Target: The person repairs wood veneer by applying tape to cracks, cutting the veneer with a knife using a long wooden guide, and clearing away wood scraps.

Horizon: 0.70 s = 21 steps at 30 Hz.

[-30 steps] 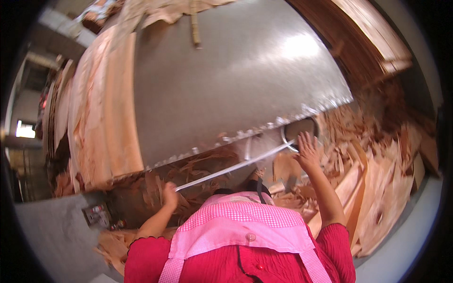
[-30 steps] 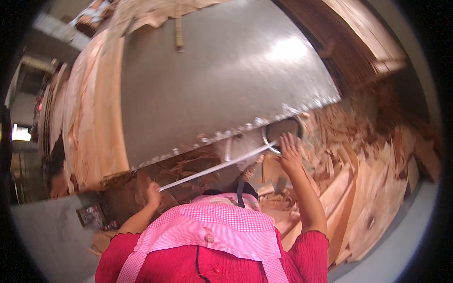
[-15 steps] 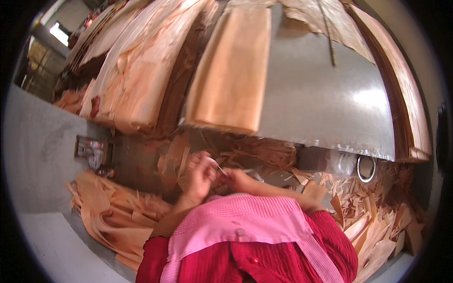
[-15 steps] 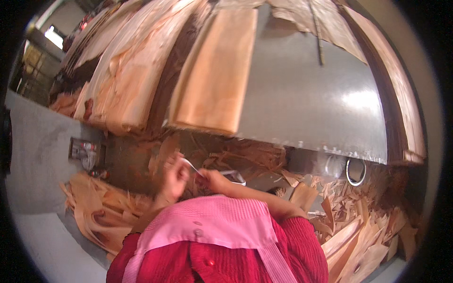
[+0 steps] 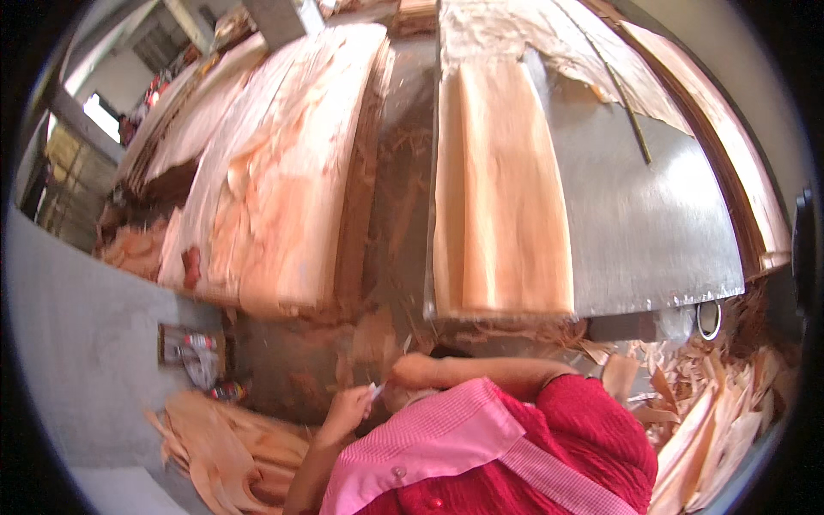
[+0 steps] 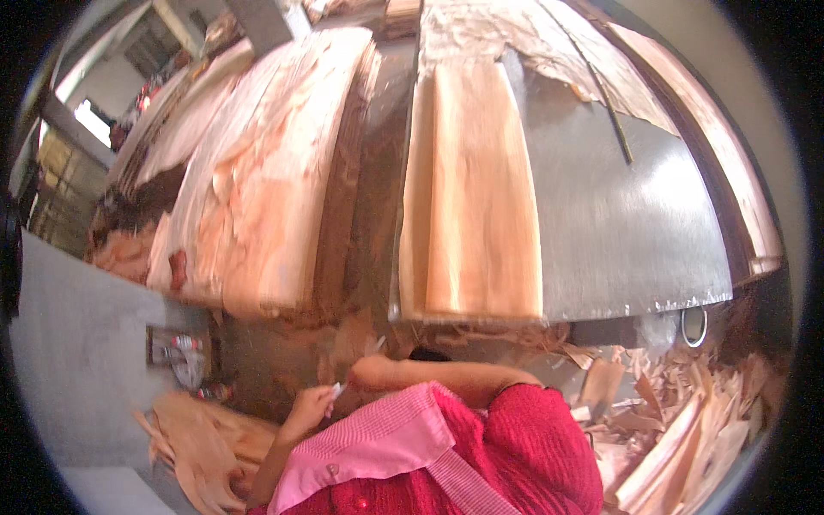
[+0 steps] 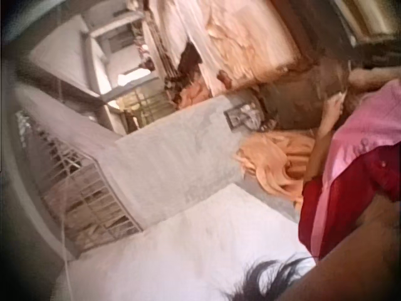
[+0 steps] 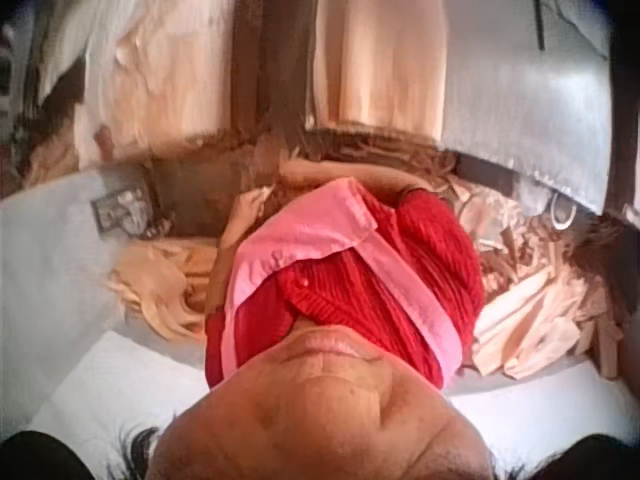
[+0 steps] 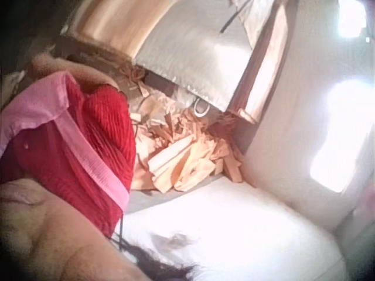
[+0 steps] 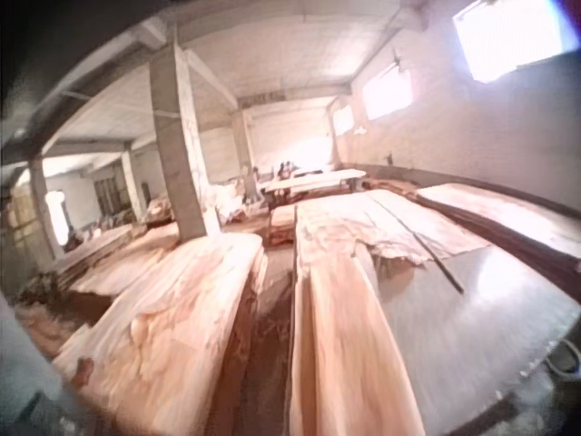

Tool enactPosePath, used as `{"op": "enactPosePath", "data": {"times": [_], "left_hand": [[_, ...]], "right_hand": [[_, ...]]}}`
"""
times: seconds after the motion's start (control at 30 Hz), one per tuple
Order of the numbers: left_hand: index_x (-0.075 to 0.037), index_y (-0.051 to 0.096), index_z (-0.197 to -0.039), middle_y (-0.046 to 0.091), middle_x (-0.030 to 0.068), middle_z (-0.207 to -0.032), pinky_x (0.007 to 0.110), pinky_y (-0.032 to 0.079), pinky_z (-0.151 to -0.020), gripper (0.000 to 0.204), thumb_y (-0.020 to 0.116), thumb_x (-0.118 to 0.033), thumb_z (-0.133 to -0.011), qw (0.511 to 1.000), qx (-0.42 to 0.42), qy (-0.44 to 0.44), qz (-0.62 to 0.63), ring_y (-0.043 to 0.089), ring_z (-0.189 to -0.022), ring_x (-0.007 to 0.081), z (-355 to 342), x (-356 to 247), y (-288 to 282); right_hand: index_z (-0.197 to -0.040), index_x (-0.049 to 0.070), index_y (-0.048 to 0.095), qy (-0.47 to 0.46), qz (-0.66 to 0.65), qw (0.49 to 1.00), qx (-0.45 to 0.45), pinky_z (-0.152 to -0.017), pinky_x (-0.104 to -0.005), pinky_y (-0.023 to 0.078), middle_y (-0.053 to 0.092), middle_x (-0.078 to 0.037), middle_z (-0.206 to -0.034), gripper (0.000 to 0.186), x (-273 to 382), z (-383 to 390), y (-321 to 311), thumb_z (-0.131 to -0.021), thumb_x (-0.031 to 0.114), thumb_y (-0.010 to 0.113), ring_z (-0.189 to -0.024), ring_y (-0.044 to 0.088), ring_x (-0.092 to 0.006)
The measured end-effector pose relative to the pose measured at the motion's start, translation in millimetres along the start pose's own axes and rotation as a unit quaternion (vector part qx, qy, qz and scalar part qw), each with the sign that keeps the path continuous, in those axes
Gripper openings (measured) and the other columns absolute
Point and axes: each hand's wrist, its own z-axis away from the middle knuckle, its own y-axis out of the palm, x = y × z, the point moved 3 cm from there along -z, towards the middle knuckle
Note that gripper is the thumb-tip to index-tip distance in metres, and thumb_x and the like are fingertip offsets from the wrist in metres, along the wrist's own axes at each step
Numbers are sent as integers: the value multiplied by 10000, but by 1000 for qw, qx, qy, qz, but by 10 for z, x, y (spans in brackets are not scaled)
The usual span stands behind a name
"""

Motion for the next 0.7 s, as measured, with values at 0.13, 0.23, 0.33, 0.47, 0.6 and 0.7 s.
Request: {"op": "enactPosePath", "data": {"times": [0.13, 0.23, 0.33, 0.47, 0.6, 0.7], "left_hand": [[-18, 640, -863, 578, 35, -591, 248, 449, -485, 170, 553, -162, -842, 997, -39, -13, -73, 542, -494, 83, -369, -20, -774], [-10, 650, -818, 602, 45, -617, 235, 454, -483, 169, 591, -169, -817, 996, -48, -52, -47, 567, -502, 94, -735, -82, -1334], [-20, 649, -846, 603, 56, -634, 248, 450, -493, 141, 585, -140, -811, 995, -5, -98, 9, 581, -534, 113, -1256, -101, -1616], [-26, 627, -837, 602, 90, -660, 319, 459, -536, 135, 531, -121, -828, 977, 57, 24, -202, 576, -584, 176, -2135, -238, -1954], [-19, 565, -714, 579, 159, -655, 371, 458, -551, 169, 501, -134, -820, 931, 121, 164, -303, 585, -614, 284, -3059, -453, -2431], [-31, 577, -750, 589, 177, -700, 391, 464, -568, 116, 483, -88, -786, 853, -70, 124, -502, 604, -657, 293, -3802, -831, -3198]], "right_hand": [[-889, 118, 628, 47, -23, 997, -53, -626, -435, 477, 631, -136, -788, 187, -268, -515, -379, -786, 239, 529, -757, 608, -331], [-894, 124, 643, 60, -102, 985, -129, -659, -425, 476, 634, -149, -813, 188, -367, -646, -720, -787, 218, 520, -757, 607, -337], [-915, 133, 647, 114, -205, 955, -182, -664, -408, 476, 636, -145, -800, 198, -520, -646, -943, -783, 209, 520, -742, 614, -318], [-863, 96, 637, 231, -239, 910, -247, -589, -384, 457, 615, -110, -694, 192, -861, -682, -1087, -799, 225, 510, -657, 611, -257], [-944, 109, 632, 296, -315, 854, -289, -603, -390, 446, 606, -125, -702, 239, -1218, -995, -1243, -816, 284, 531, -691, 603, -273], [-1124, 97, 552, 339, -196, 876, -282, -774, -423, 453, 603, -176, -960, 370, -1501, -1232, -1595, -793, 258, 586, -920, 574, -334]]}}
